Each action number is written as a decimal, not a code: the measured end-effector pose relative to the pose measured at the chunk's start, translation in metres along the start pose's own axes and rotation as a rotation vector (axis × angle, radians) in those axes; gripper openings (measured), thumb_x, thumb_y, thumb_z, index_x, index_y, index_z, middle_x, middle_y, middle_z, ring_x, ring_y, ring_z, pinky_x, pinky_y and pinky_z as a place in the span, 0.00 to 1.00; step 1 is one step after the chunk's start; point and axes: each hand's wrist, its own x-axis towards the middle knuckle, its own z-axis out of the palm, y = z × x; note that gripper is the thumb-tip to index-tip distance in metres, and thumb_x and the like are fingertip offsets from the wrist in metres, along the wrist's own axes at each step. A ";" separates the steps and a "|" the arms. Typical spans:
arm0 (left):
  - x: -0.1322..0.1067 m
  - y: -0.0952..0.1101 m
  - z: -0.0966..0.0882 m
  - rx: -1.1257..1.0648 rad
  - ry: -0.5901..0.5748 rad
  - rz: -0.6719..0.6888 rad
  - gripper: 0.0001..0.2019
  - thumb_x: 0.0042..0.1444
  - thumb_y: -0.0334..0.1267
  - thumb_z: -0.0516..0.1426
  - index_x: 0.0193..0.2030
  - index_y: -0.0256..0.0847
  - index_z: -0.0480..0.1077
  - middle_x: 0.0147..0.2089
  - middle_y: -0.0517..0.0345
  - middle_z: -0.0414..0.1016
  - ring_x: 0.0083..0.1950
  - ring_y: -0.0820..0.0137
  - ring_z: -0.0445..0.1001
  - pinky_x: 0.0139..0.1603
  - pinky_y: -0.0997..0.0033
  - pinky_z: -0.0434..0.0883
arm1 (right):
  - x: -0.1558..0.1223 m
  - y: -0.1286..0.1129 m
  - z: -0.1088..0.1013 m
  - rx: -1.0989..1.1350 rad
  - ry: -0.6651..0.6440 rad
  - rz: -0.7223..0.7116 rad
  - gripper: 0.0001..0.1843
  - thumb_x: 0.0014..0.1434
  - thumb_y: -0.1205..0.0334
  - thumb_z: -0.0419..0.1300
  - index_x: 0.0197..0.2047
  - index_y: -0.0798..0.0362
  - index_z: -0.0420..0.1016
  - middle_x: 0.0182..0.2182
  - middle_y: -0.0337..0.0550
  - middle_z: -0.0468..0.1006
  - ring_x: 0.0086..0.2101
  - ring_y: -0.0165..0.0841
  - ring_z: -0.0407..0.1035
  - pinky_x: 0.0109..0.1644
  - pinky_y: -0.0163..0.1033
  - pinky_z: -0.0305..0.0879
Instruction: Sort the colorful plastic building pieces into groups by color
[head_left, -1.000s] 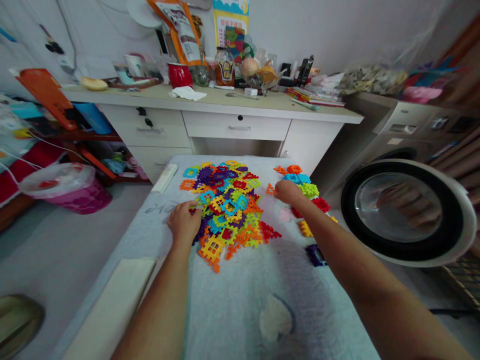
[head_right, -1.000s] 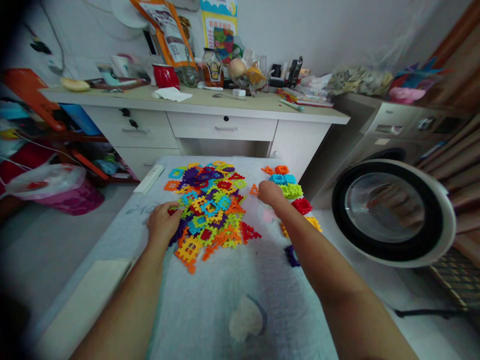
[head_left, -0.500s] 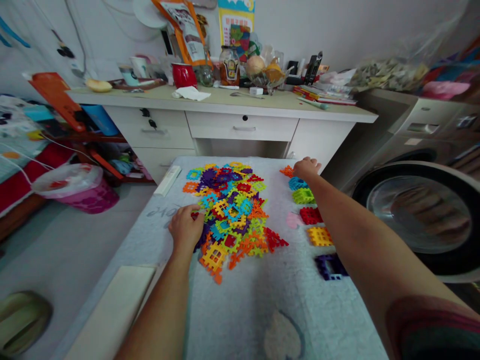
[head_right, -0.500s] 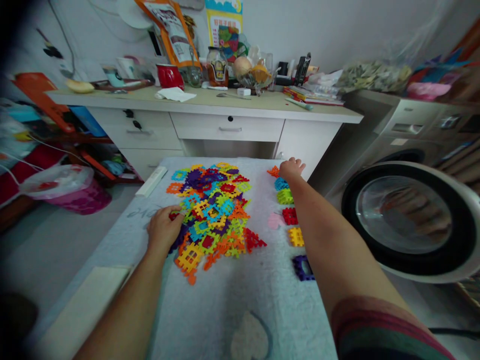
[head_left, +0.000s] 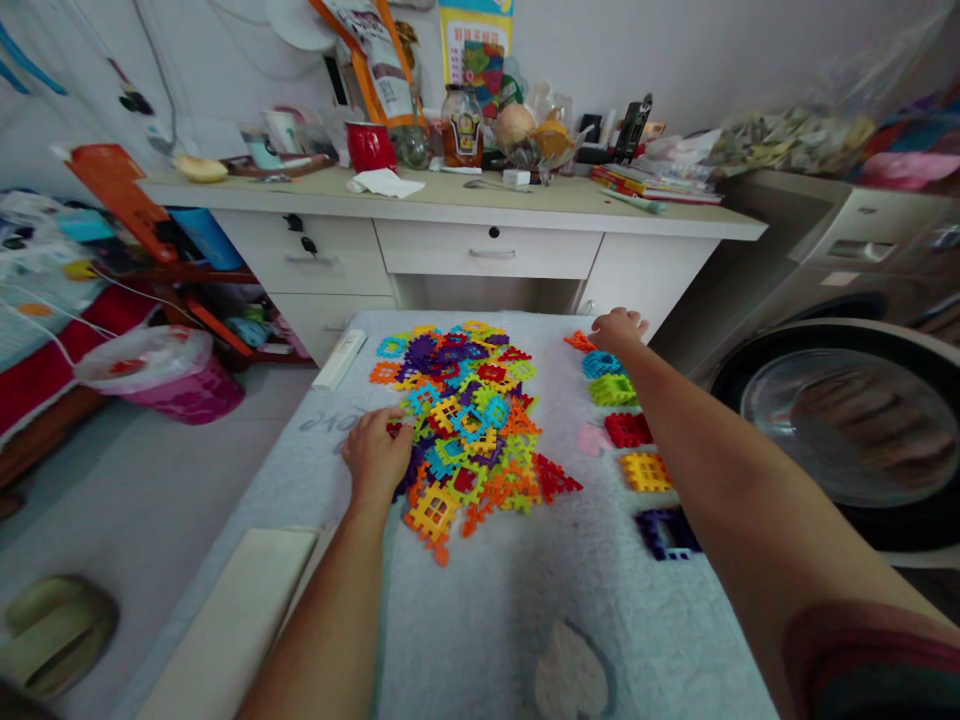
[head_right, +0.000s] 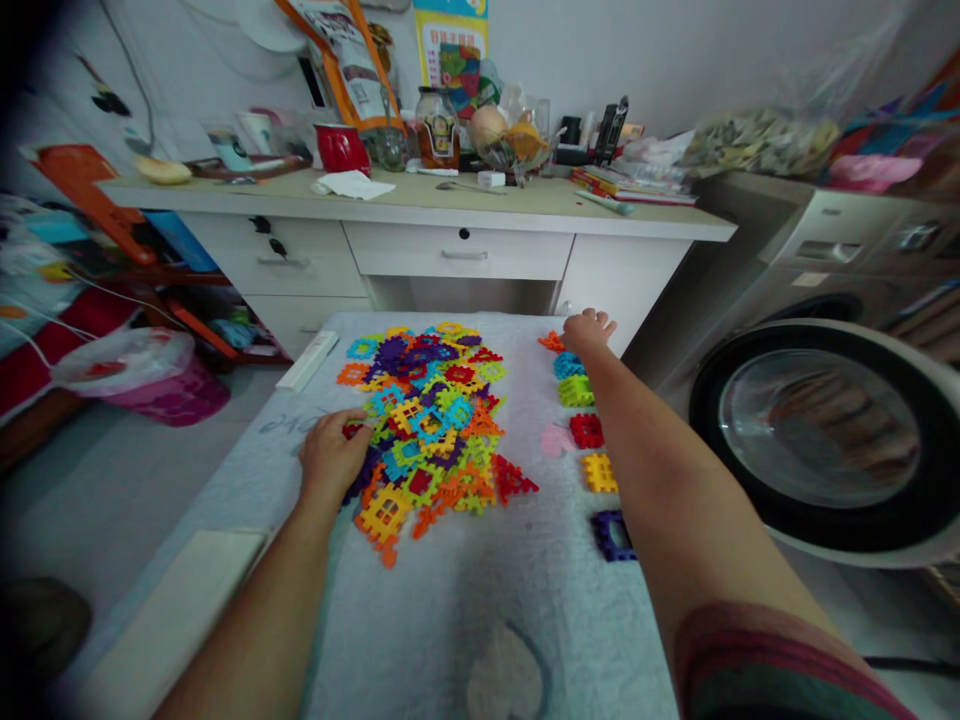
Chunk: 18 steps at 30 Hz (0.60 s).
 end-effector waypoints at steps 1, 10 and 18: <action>0.000 0.000 0.000 -0.001 -0.003 -0.002 0.13 0.58 0.41 0.57 0.47 0.46 0.77 0.53 0.49 0.76 0.58 0.53 0.71 0.61 0.50 0.66 | -0.005 -0.002 -0.007 0.037 0.010 0.016 0.18 0.61 0.55 0.63 0.52 0.52 0.81 0.59 0.58 0.65 0.60 0.56 0.54 0.61 0.64 0.49; -0.002 0.005 -0.004 -0.002 -0.037 -0.026 0.14 0.59 0.40 0.56 0.50 0.46 0.77 0.56 0.48 0.75 0.60 0.52 0.70 0.62 0.48 0.64 | -0.113 -0.045 -0.054 0.350 -0.119 -0.314 0.15 0.65 0.61 0.59 0.52 0.54 0.80 0.50 0.52 0.79 0.47 0.39 0.71 0.53 0.41 0.64; -0.002 0.005 -0.003 -0.014 -0.026 -0.008 0.14 0.60 0.37 0.55 0.51 0.46 0.77 0.56 0.47 0.76 0.60 0.52 0.71 0.62 0.47 0.65 | -0.197 -0.075 -0.019 0.400 -0.320 -0.462 0.09 0.60 0.67 0.61 0.44 0.55 0.79 0.39 0.45 0.82 0.36 0.33 0.72 0.40 0.34 0.60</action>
